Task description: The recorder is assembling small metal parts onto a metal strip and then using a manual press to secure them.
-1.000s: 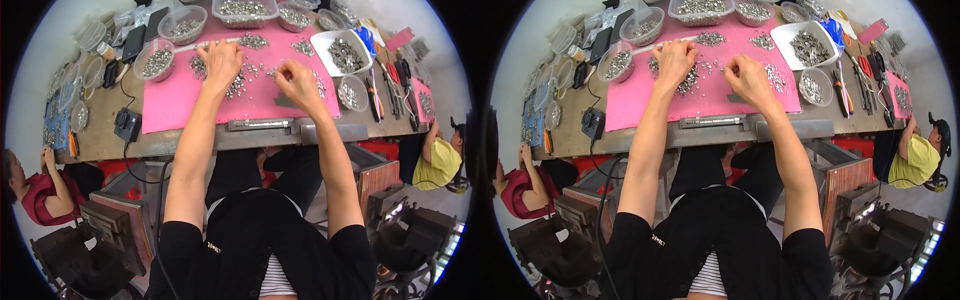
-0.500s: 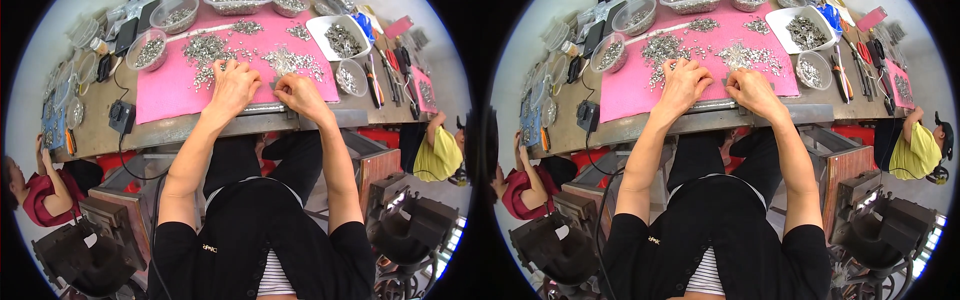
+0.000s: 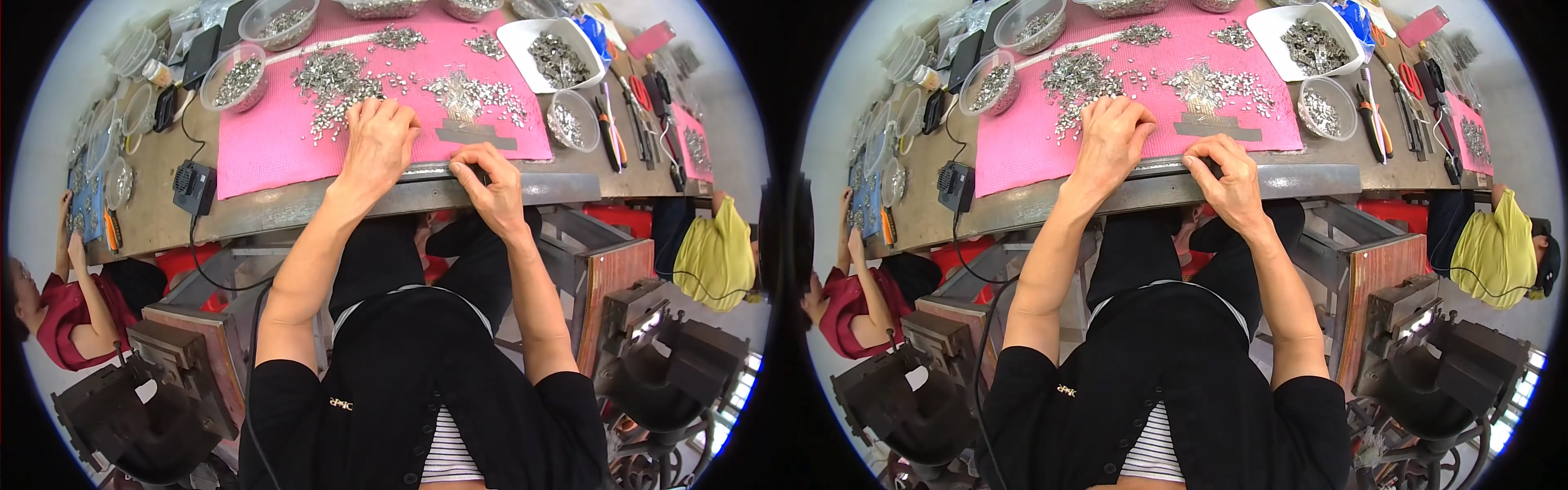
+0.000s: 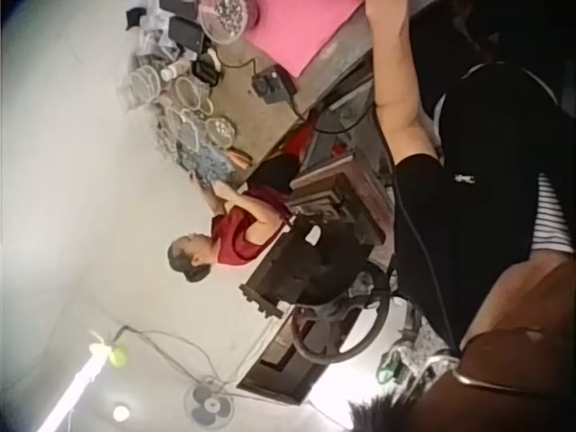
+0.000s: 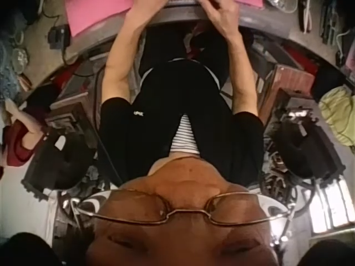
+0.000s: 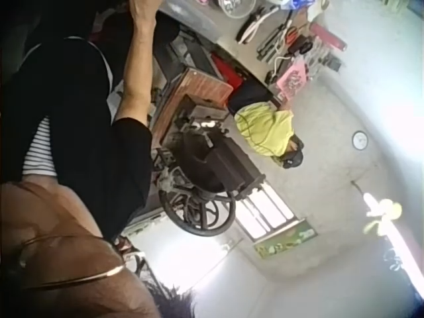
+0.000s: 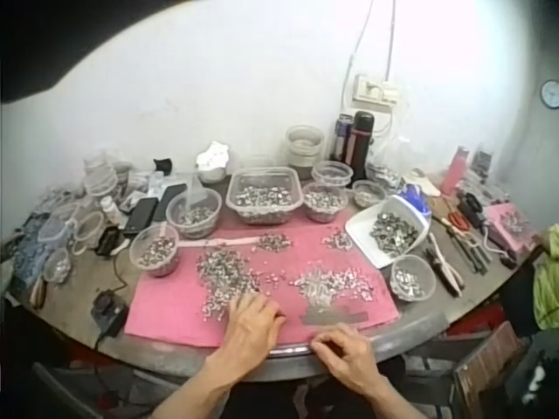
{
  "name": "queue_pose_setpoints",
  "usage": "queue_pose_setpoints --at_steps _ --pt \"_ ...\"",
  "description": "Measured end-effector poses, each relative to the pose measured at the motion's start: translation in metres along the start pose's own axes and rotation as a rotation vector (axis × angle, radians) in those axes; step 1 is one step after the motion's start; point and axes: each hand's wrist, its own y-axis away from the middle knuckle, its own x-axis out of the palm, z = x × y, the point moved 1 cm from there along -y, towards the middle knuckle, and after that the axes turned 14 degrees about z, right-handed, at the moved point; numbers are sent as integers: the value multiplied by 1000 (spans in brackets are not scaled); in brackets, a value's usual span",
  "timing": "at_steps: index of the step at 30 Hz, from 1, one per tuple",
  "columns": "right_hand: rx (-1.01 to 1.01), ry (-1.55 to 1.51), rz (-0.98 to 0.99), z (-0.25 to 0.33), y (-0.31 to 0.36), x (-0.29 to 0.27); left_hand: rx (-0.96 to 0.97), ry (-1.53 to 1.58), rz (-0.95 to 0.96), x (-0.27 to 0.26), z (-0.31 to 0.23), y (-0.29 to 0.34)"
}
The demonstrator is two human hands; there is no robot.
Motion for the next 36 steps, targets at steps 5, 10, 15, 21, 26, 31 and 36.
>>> queue_pose_setpoints --at_steps 5,10,15,21,26,31,36 --pt "-146 208 -49 1 2 4 -29 348 -46 -7 -18 13" --pt "-268 432 -73 1 8 6 -44 453 -13 4 -38 25" --pt "94 -377 -131 -21 14 0 50 376 -30 9 -41 26" --pt "74 -369 -160 -27 13 3 73 298 -11 11 -40 24" --pt "110 -305 -101 -23 13 -2 92 197 -41 10 -45 24" --pt "33 -100 -157 -15 10 -1 131 190 -124 17 -45 32" --pt "-134 127 -130 -13 -36 -13 118 183 -151 16 -47 36"
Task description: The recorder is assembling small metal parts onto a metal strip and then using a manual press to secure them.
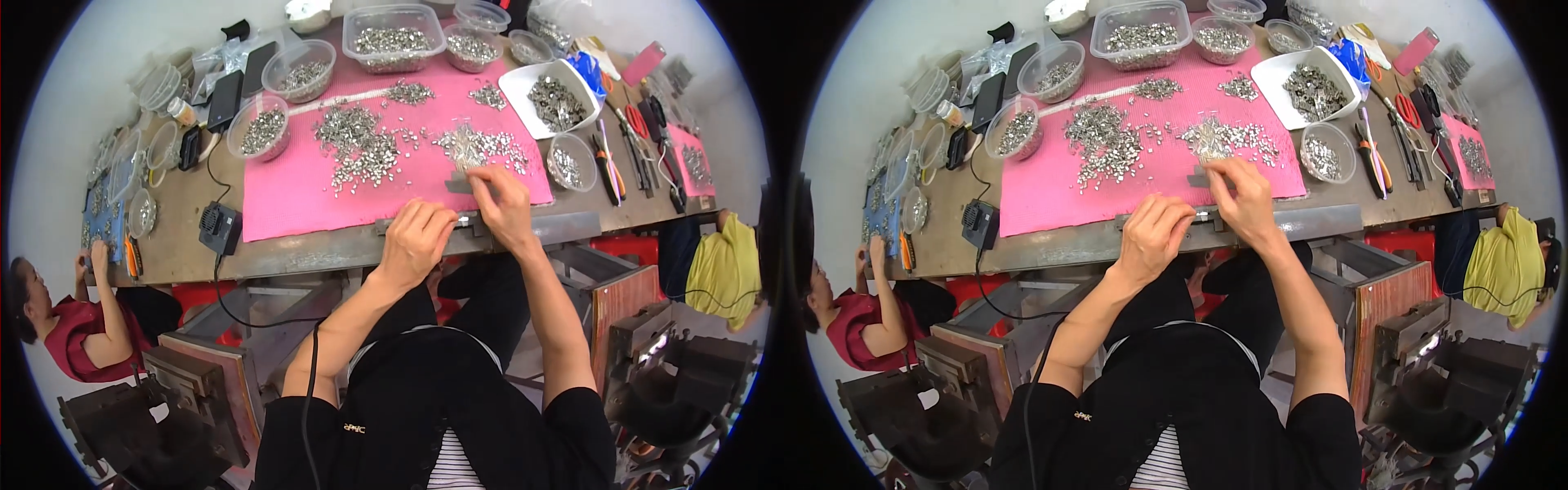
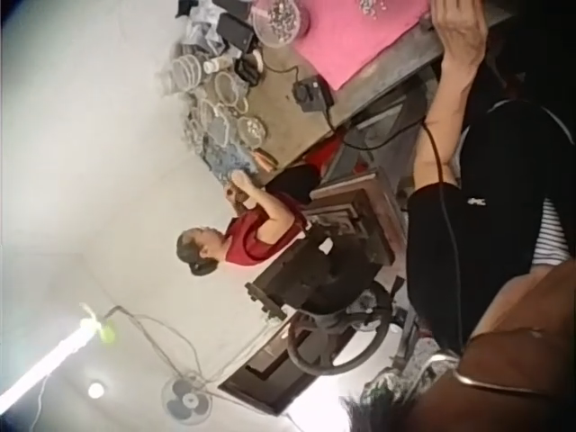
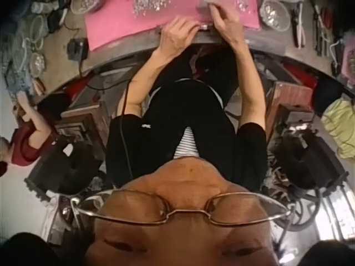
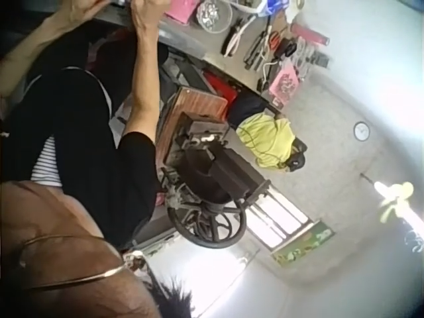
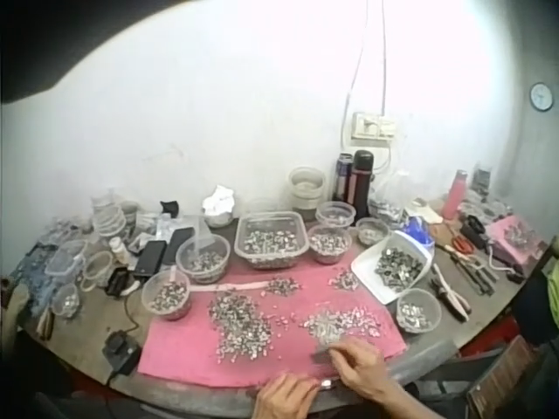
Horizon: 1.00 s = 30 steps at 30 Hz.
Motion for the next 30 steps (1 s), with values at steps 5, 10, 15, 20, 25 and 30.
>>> queue_pose_setpoints --at_steps 5,10,15,20,25,30 --pt "46 84 58 -46 -86 7 -37 -63 21 0 -1 8" --pt "119 224 74 -85 -141 28 -107 -133 -54 13 -5 18" --pt "140 378 89 -87 -145 46 -105 -144 -55 13 -7 20" --pt "5 211 71 -66 -127 33 -97 -140 -69 16 -6 20" --pt "-157 252 424 -9 -66 17 -93 -128 -90 13 -4 20" --pt "-117 180 484 -12 -50 14 -68 -118 -105 18 1 18"
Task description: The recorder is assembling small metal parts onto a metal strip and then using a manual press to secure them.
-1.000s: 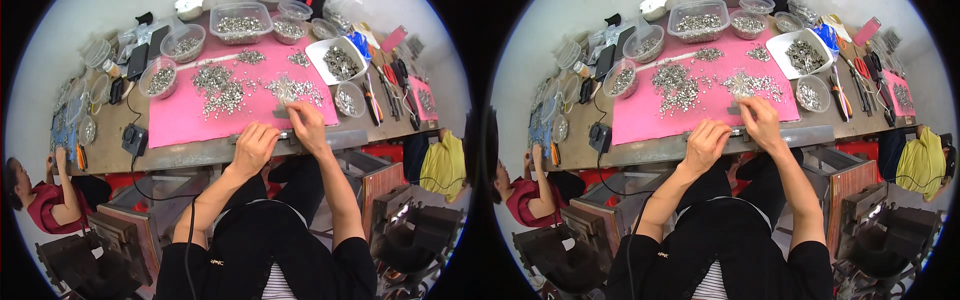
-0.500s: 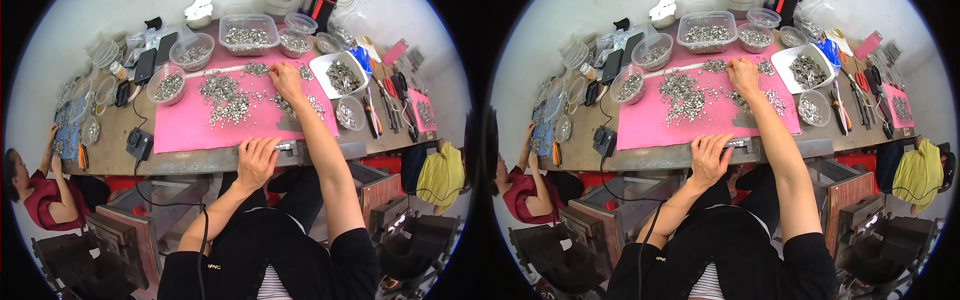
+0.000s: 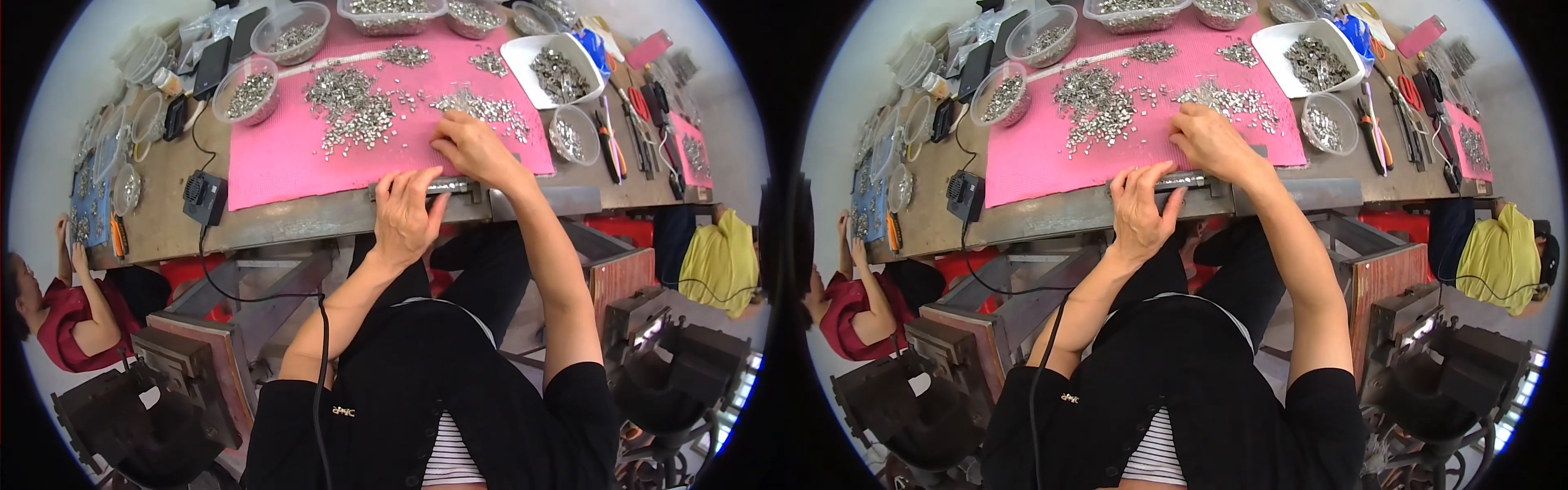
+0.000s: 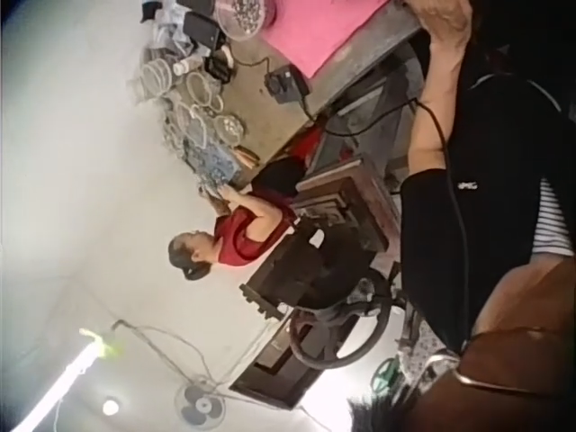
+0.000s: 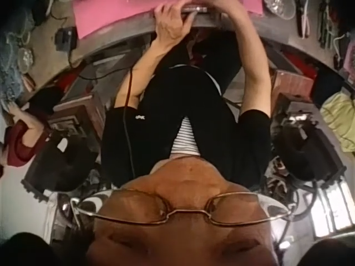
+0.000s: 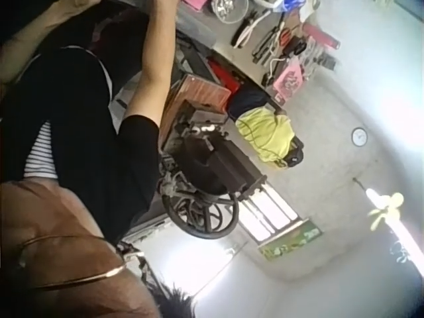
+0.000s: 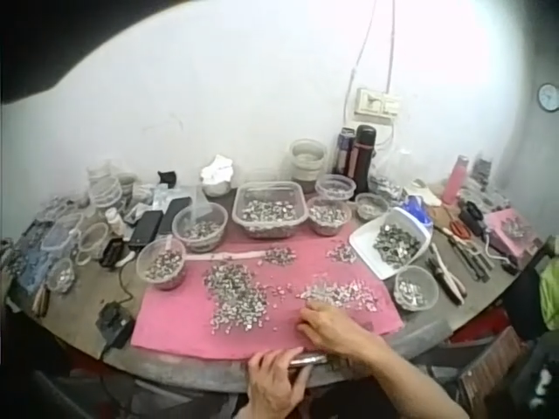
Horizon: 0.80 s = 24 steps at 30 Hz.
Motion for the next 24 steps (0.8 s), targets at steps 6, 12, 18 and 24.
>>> queue_pose_setpoints --at_steps 6,12,18,24 --pt "-21 6 -42 1 2 7 -28 6 -14 3 0 5" --pt "-4 87 -107 5 14 10 -74 40 34 -6 -9 -2" --pt "220 -486 -231 25 44 2 -199 -4 88 -7 -15 -12" --pt "197 -636 -277 36 73 26 -156 -28 47 -13 -13 -4"
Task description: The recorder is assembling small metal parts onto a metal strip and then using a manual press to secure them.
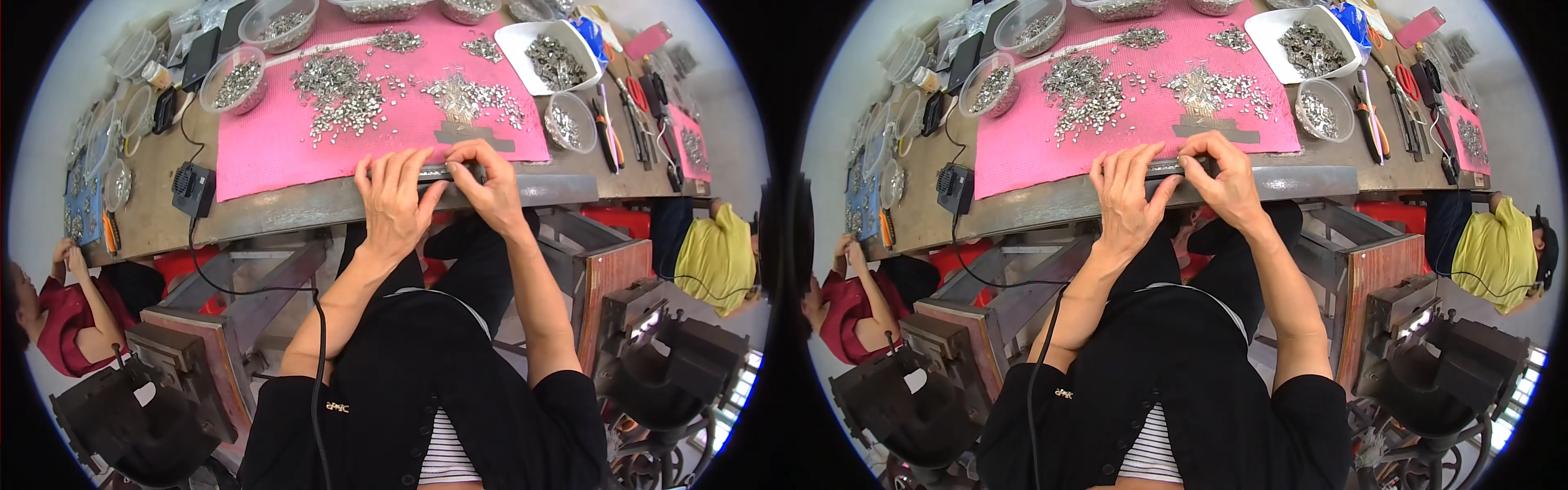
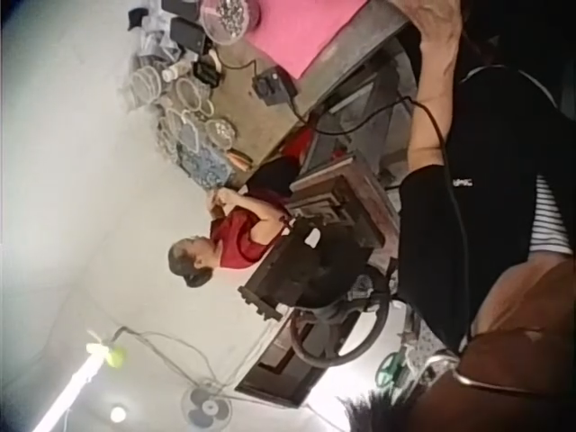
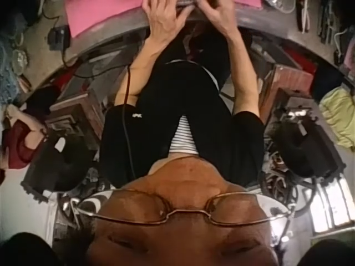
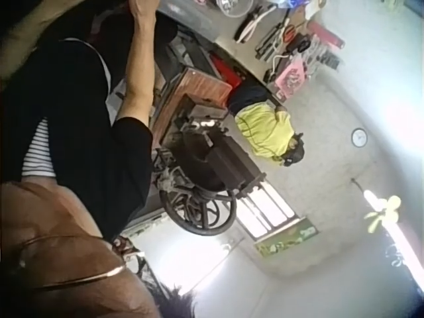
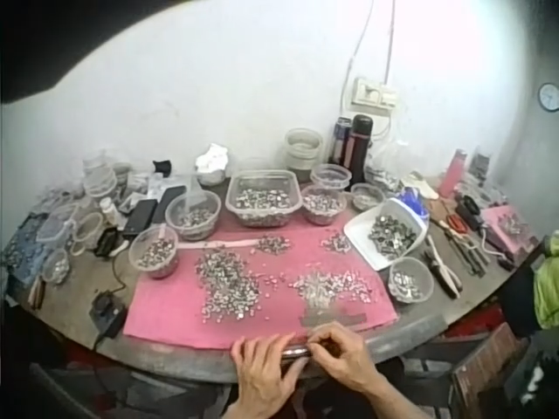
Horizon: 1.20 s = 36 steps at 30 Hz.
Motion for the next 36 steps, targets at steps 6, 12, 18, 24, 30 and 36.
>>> queue_pose_setpoints --at_steps 6,12,18,24,30,36 --pt "-134 232 -71 -2 1 14 7 -4 25 6 6 4" --pt "-176 320 -76 3 1 15 3 24 19 6 7 4" --pt "-329 770 -54 11 3 17 -10 202 115 -11 5 0" --pt "-235 348 -70 2 4 10 18 138 115 -17 14 -40" --pt "-76 96 -315 -22 20 -2 152 57 260 13 28 -90" --pt "-9 -40 -339 -25 21 -2 294 -78 432 20 36 -110"
